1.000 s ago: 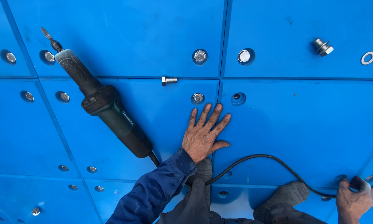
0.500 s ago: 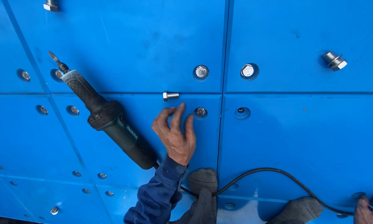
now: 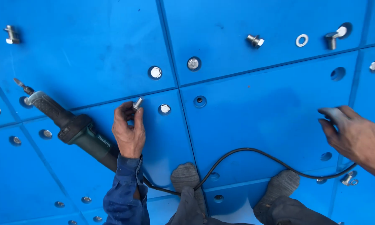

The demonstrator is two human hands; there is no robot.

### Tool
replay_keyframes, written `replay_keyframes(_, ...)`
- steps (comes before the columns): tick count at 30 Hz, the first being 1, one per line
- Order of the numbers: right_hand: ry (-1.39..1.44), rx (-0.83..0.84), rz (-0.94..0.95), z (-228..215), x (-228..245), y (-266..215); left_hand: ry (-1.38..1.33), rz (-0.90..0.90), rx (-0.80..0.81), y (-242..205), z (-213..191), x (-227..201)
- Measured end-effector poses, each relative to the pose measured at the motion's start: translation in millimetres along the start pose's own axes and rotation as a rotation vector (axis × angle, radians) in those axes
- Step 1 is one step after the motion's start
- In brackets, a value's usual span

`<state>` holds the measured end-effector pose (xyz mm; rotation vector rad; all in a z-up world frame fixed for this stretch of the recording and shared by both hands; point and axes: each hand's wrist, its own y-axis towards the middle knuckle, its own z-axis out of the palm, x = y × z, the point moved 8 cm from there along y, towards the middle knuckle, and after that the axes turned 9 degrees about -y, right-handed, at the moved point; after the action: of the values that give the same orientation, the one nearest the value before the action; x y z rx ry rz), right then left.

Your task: The person lies on their back beneath a large blue paneled metal structure and threads bolts and washers by hand into pre-drilled holes across its surface, at one point lifting a blue panel section aside. Near the end they pick up a corded electric screwdriver and drive a fastener into a hole.

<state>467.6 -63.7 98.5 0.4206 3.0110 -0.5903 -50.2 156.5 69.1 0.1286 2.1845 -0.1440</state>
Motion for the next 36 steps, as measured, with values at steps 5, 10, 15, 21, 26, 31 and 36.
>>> replay_keyframes(5,0.173,-0.206,-0.036,-34,58,127,-0.685,-0.380,0.100,-48,50,7)
replay_keyframes(10,0.286,-0.358,0.093,0,59,178,-0.792,-0.447,0.240,-86,80,8)
replay_keyframes(15,0.328,-0.421,0.089,5,51,178,-0.805,-0.490,0.318,-93,91,0)
replay_keyframes(21,1.012,-0.083,0.328,-17,137,108,-1.001,-0.526,0.361,-100,102,-13)
replay_keyframes(26,1.502,0.269,0.144,9,262,31,-0.966,-0.473,0.407,-104,101,-32)
replay_keyframes(31,1.471,0.234,0.058,1,278,14,-0.926,-0.431,0.385,-106,92,-33)
replay_keyframes(36,1.363,0.244,0.039,-4,281,5,-0.826,-0.394,0.368,-108,86,-40)
